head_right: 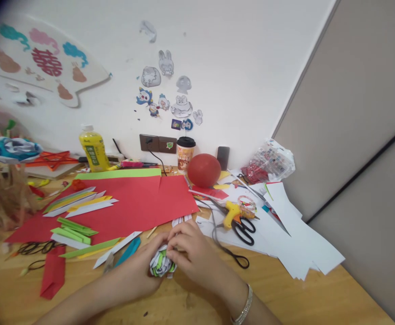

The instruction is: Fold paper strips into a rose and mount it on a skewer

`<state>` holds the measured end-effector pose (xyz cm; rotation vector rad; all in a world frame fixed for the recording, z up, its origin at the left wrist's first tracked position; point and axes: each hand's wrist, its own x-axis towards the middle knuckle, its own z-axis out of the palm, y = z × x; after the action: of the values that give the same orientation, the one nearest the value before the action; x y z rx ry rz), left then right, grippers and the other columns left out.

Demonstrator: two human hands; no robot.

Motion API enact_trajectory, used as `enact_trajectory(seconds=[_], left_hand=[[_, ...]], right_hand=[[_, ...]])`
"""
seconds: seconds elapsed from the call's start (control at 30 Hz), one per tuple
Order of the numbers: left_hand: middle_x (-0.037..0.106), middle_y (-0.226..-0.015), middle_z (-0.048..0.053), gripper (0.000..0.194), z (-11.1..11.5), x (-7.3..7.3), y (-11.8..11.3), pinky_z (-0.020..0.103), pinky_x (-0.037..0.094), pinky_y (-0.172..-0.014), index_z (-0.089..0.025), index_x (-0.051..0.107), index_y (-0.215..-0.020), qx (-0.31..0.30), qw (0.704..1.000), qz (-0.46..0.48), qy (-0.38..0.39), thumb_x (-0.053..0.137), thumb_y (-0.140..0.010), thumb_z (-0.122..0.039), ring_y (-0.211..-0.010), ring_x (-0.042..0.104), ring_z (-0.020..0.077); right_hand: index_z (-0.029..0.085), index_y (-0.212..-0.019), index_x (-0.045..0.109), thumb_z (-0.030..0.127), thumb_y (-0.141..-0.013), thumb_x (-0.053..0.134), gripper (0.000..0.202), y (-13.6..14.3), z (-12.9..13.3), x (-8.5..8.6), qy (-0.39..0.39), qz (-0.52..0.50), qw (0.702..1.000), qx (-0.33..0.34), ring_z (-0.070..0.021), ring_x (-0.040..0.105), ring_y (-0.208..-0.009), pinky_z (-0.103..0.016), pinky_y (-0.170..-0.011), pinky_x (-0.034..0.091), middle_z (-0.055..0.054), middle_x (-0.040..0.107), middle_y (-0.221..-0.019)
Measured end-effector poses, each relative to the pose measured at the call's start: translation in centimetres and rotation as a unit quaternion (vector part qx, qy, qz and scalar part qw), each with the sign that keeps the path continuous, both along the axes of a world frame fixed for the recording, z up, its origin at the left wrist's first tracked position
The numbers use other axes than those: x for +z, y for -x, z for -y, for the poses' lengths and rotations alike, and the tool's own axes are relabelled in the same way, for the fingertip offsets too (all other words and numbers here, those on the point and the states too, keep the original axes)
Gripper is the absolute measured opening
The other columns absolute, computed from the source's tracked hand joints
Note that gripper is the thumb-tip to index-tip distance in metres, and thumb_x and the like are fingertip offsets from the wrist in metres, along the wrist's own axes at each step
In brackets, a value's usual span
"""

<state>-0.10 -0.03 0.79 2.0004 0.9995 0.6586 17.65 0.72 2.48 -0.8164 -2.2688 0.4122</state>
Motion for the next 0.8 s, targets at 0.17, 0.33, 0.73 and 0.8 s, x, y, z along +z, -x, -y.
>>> enact_trajectory(seconds=[0.17,0.33,0.73,0.8], left_hand=[[0.061,-0.097,0.0,0.056,0.09,-0.16,0.03,0.029,0.042,-0.086,-0.027,0.042,-0.112,0.019,1.0,0.001,0.01,0.05,-0.063,-0.003,-0.102,0.056,0.0206],[0.06,-0.104,0.001,0.058,0.06,0.01,0.02,0.028,0.044,-0.084,-0.027,0.042,-0.115,0.01,1.0,0.016,0.013,0.052,-0.063,-0.004,-0.106,0.055,0.021],[0.062,-0.101,0.001,0.063,0.07,-0.28,-0.01,0.028,0.045,-0.083,-0.027,0.039,-0.122,0.017,1.0,-0.004,0.009,0.054,-0.065,-0.007,-0.103,0.056,0.0214],[0.063,-0.1,0.001,0.063,0.02,-0.35,0.03,0.029,0.044,-0.084,-0.027,0.04,-0.122,0.021,1.0,-0.007,0.007,0.054,-0.064,-0.007,-0.103,0.056,0.0216]], right_hand=[[0.019,-0.083,0.056,0.015,-0.087,0.05,0.008,-0.04,-0.09,-0.7,-0.185,0.027,0.982,-0.037,-0.0175,0.05,-0.082,-0.033,-0.075,0.042,-0.005,0.061,-0.09],[0.017,-0.09,0.058,0.011,-0.089,0.039,0.02,-0.46,0.44,-0.7,-0.329,0.112,0.936,-0.053,-0.0178,0.049,-0.078,-0.04,-0.086,0.035,-0.006,0.065,-0.091],[0.015,-0.095,0.06,0.009,-0.09,0.037,0.024,-0.38,0.33,-0.52,-0.325,0.139,0.934,-0.045,-0.0193,0.053,-0.08,-0.041,-0.086,0.037,-0.008,0.067,-0.09],[0.016,-0.096,0.06,0.01,-0.09,0.038,0.023,-0.3,0.27,-0.5,-0.319,0.137,0.937,-0.043,-0.0192,0.053,-0.08,-0.04,-0.085,0.038,-0.008,0.067,-0.09]])
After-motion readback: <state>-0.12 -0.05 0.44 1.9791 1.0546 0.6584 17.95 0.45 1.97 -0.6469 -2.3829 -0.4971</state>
